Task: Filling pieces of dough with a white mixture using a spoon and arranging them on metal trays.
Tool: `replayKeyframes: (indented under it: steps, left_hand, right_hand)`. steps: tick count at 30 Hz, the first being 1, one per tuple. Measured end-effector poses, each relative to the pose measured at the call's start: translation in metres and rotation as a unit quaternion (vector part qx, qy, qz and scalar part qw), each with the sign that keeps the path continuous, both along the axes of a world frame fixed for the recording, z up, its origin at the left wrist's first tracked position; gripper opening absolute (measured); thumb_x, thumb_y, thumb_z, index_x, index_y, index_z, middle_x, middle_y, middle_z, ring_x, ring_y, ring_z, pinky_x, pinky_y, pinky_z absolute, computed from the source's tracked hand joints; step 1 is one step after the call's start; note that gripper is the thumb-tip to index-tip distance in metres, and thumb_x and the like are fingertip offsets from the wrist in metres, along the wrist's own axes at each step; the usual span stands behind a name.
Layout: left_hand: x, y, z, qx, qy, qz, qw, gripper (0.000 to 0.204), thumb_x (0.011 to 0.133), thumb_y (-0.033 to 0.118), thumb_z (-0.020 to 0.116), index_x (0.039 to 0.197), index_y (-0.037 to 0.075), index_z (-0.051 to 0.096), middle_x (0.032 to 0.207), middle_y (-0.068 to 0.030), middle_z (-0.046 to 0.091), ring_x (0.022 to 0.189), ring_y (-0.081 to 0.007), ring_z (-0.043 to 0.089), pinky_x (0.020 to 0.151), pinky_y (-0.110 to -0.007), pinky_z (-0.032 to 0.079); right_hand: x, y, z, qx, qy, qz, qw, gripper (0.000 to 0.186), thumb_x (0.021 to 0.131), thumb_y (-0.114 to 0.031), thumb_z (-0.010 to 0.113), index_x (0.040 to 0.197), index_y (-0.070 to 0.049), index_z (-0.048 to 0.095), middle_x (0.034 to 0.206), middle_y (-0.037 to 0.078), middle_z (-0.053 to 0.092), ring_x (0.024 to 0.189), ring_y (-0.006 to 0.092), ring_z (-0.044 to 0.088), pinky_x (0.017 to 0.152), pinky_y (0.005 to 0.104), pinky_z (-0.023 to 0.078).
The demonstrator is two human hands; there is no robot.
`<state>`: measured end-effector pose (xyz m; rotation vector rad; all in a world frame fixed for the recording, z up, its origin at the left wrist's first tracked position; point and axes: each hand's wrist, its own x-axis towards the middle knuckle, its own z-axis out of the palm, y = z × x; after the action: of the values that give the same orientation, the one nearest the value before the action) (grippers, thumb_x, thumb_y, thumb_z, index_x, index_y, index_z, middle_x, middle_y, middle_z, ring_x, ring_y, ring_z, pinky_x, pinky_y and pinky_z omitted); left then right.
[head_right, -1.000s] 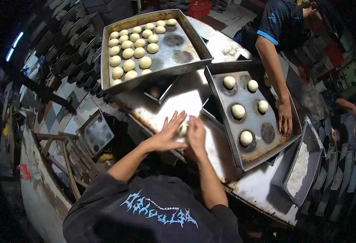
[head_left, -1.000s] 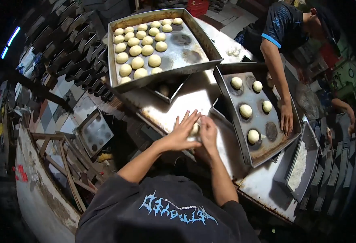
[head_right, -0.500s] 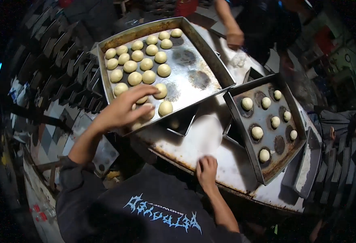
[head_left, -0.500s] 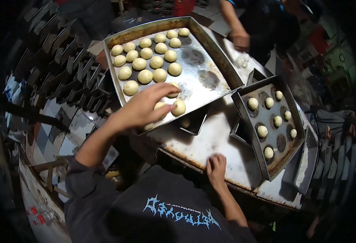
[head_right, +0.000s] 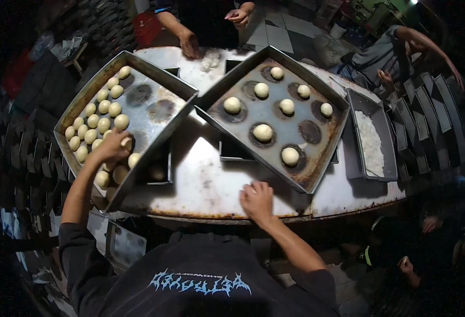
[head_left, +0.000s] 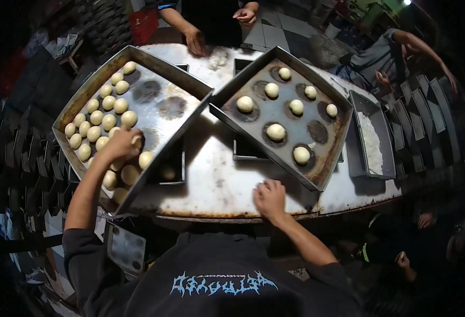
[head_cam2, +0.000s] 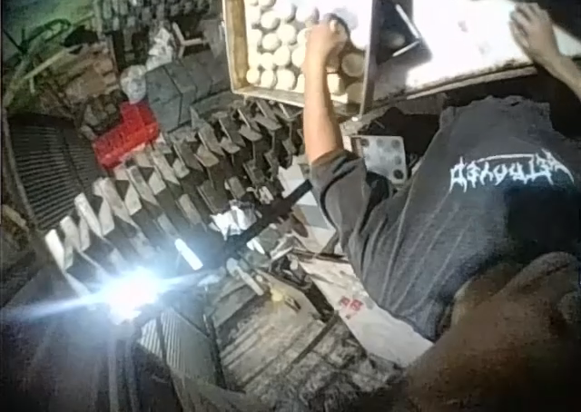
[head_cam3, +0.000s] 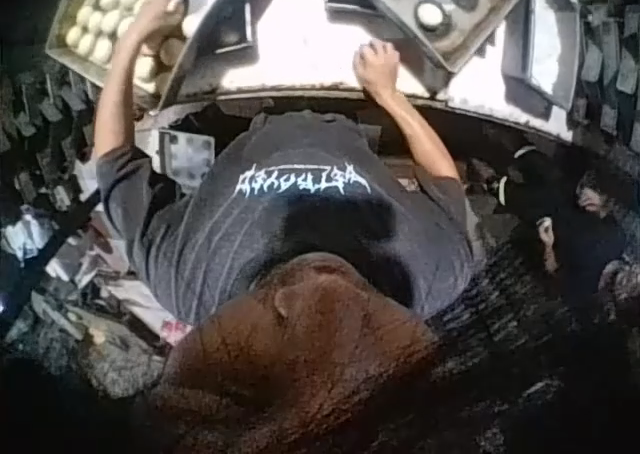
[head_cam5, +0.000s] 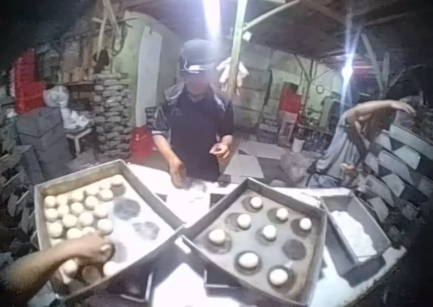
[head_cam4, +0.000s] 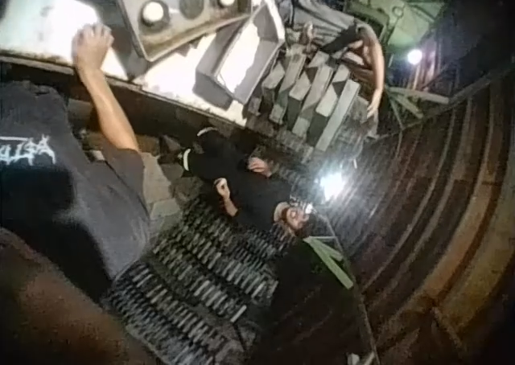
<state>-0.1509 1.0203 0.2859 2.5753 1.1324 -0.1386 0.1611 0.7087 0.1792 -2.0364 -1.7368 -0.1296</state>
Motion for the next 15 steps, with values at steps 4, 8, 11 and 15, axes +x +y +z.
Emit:
replayKeyframes:
  steps: [4,8,11,15]
  left_hand:
    - [0.050,-0.059,0.054,0.103,-0.276,0.069,0.953,0.033,0.080,0.011,0.057,0.112,0.001,0.053,0.110,-0.0157,0.053,0.097,-0.0280,0.054,0.087,-0.033,0.042]
    - [0.124,-0.202,0.051,-0.211,-0.454,0.098,0.860,0.025,0.087,0.013,0.051,0.107,-0.002,0.056,0.107,-0.0100,0.057,0.092,-0.0165,0.056,0.082,-0.029,0.044]
    - [0.186,-0.287,0.021,-0.578,-0.544,0.187,0.579,0.037,0.095,0.016,0.039,0.127,-0.004,0.039,0.119,-0.0145,0.051,0.100,-0.0188,0.056,0.089,-0.031,0.046]
    - [0.229,-0.307,0.022,-0.599,-0.631,0.258,0.421,0.039,0.097,0.025,0.035,0.126,0.001,0.041,0.119,-0.0096,0.051,0.108,-0.0189,0.051,0.092,-0.036,0.045]
  right_hand:
    - [0.001,-0.027,0.020,-0.219,0.110,0.059,0.968,0.022,0.075,-0.011,0.060,0.094,-0.003,0.051,0.097,0.013,0.049,0.085,0.0271,0.048,0.073,0.0394,0.046]
    - [0.057,-0.026,0.094,-0.161,0.698,0.139,0.683,0.019,0.085,-0.006,0.054,0.103,-0.004,0.047,0.105,0.007,0.044,0.100,0.0132,0.047,0.082,0.0286,0.043]
    - [0.053,-0.019,0.120,0.142,0.709,0.288,0.628,0.031,0.083,-0.007,0.060,0.107,-0.004,0.042,0.108,0.011,0.044,0.103,0.0219,0.050,0.091,0.0336,0.041]
    - [0.048,-0.017,0.103,0.286,0.518,0.285,0.755,0.031,0.078,-0.009,0.066,0.102,-0.005,0.045,0.105,0.012,0.052,0.102,0.0315,0.054,0.094,0.0414,0.039]
